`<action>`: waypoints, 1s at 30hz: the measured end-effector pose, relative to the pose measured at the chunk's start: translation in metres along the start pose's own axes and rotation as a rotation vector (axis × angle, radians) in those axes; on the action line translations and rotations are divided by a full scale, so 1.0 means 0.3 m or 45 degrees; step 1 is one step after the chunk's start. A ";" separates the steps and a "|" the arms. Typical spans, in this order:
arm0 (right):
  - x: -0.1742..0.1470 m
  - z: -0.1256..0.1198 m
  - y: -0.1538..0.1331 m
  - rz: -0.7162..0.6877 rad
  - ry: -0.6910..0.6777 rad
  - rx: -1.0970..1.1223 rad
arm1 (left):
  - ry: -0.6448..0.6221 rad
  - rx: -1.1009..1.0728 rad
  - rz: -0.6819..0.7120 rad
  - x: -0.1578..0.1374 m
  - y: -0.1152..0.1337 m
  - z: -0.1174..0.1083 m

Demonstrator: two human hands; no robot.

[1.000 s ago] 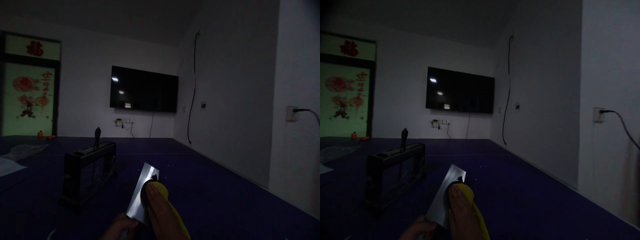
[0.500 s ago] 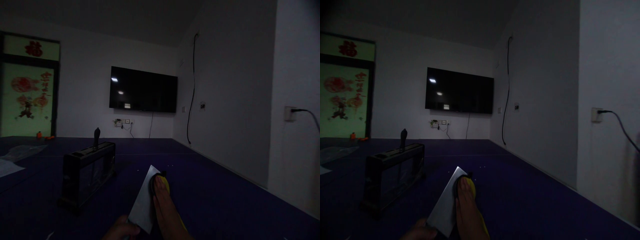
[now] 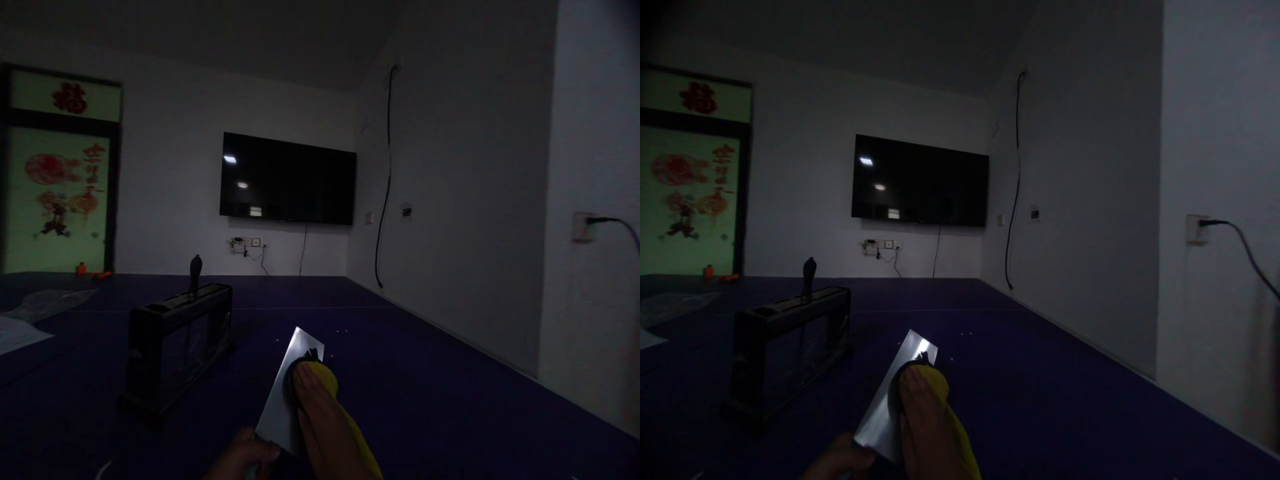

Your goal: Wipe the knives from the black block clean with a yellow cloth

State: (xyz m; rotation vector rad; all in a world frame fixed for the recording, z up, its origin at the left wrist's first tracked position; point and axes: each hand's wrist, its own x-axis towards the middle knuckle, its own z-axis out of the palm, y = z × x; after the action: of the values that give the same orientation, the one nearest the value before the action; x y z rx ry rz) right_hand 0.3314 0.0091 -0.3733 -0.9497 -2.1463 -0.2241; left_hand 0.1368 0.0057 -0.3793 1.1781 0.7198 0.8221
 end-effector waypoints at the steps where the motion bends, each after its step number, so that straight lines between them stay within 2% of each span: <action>1: -0.001 0.006 0.005 0.028 0.053 -0.003 | -0.012 0.003 -0.014 0.003 -0.005 -0.001; 5: 0.000 0.027 0.026 0.165 0.203 0.008 | -0.035 0.078 -0.061 0.008 -0.013 -0.010; 12: 0.000 0.033 0.047 0.271 0.299 0.066 | -0.083 0.102 -0.061 -0.003 0.001 -0.011; 21: -0.003 0.030 0.065 0.295 0.161 0.077 | -0.052 0.102 -0.060 -0.001 -0.007 -0.011; 30: 0.005 -0.015 0.014 0.217 0.062 0.106 | 0.020 0.070 -0.051 -0.029 0.005 -0.002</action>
State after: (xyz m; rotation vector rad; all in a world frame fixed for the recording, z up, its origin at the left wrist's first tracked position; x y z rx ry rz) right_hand 0.3362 0.0109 -0.3697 -1.0615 -2.0021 -0.0727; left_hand 0.1316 -0.0012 -0.3775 1.2038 0.7809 0.7834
